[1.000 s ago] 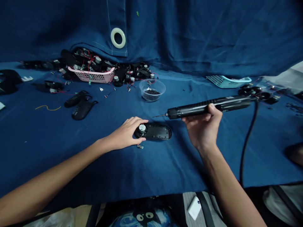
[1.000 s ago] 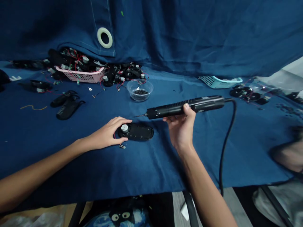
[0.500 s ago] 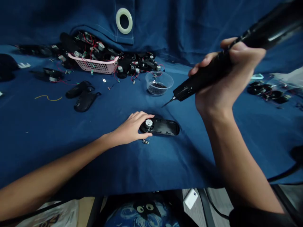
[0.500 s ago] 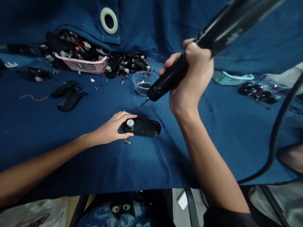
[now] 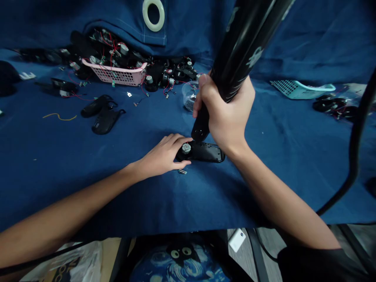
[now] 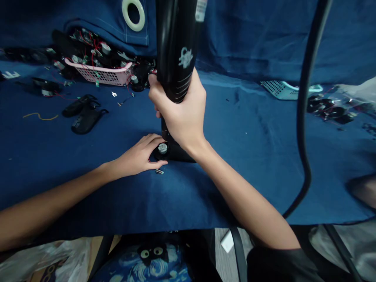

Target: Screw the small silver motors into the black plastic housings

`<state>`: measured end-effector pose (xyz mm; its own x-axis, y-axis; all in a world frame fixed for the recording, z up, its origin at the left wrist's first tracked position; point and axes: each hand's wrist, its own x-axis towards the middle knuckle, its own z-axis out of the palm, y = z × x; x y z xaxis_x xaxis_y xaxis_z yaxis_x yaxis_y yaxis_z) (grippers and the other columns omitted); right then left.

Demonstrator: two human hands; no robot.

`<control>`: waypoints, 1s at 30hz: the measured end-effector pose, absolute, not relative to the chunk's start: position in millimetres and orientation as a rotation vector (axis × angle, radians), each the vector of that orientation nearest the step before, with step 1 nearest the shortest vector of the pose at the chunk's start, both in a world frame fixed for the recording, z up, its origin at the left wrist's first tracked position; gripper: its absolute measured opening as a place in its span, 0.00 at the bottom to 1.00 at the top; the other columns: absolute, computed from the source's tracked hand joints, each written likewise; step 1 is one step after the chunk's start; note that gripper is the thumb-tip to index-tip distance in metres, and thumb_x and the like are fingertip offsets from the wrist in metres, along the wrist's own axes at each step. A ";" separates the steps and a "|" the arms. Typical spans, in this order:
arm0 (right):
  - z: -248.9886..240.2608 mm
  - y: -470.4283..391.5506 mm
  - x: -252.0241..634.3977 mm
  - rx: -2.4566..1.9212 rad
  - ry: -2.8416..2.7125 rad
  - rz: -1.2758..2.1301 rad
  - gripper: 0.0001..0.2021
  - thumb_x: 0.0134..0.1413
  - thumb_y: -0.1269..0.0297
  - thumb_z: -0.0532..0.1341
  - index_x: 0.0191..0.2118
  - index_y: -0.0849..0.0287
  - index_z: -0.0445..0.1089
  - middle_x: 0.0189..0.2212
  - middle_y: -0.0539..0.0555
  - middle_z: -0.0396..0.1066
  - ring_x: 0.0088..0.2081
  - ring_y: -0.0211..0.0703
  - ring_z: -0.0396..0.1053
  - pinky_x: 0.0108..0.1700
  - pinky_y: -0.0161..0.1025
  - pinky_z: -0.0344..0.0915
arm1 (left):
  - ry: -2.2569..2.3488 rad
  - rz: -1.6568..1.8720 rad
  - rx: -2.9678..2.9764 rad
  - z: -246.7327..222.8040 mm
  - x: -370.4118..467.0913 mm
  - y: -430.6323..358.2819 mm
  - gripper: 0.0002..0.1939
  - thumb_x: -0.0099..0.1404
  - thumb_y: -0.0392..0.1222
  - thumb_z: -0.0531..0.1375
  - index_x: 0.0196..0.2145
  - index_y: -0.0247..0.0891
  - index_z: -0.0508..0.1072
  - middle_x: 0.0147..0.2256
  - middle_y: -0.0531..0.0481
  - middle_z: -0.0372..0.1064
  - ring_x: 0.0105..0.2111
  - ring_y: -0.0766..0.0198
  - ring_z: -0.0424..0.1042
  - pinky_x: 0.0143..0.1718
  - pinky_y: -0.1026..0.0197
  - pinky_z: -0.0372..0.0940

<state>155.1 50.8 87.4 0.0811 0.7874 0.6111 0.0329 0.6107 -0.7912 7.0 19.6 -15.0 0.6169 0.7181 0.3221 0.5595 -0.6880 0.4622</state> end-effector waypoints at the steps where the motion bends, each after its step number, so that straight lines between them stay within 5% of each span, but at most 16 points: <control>1: 86.6 48.8 155.5 -0.793 -1.380 0.692 0.13 0.56 0.54 0.64 0.31 0.53 0.61 0.19 0.42 0.64 0.21 0.33 0.69 0.27 0.34 0.67 | 1.033 0.702 2.531 -14.7 7.0 19.6 0.28 0.64 0.49 0.64 0.58 0.41 0.61 0.53 0.44 0.64 0.52 0.52 0.65 0.56 0.48 0.62; 10: 79.0 44.5 158.4 -0.799 -1.298 0.814 0.18 0.49 0.47 0.67 0.31 0.53 0.63 0.21 0.43 0.66 0.30 0.39 0.75 0.33 0.36 0.73 | 1.035 0.694 2.524 -16.8 6.3 21.1 0.29 0.64 0.51 0.63 0.58 0.41 0.60 0.53 0.43 0.63 0.52 0.51 0.65 0.57 0.47 0.62; 30: 68.3 47.2 157.5 -0.788 -1.324 0.779 0.09 0.51 0.58 0.67 0.31 0.51 0.65 0.25 0.45 0.72 0.41 0.43 0.76 0.42 0.41 0.74 | 1.037 0.701 2.522 -15.4 7.1 20.0 0.27 0.64 0.52 0.64 0.56 0.41 0.61 0.52 0.43 0.63 0.53 0.49 0.65 0.56 0.46 0.62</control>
<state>157.5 47.2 68.3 0.0858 0.8502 0.5195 -0.0418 0.5240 -0.8507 7.1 20.0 -15.4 0.6152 0.7221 0.3164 0.5624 -0.6832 0.4658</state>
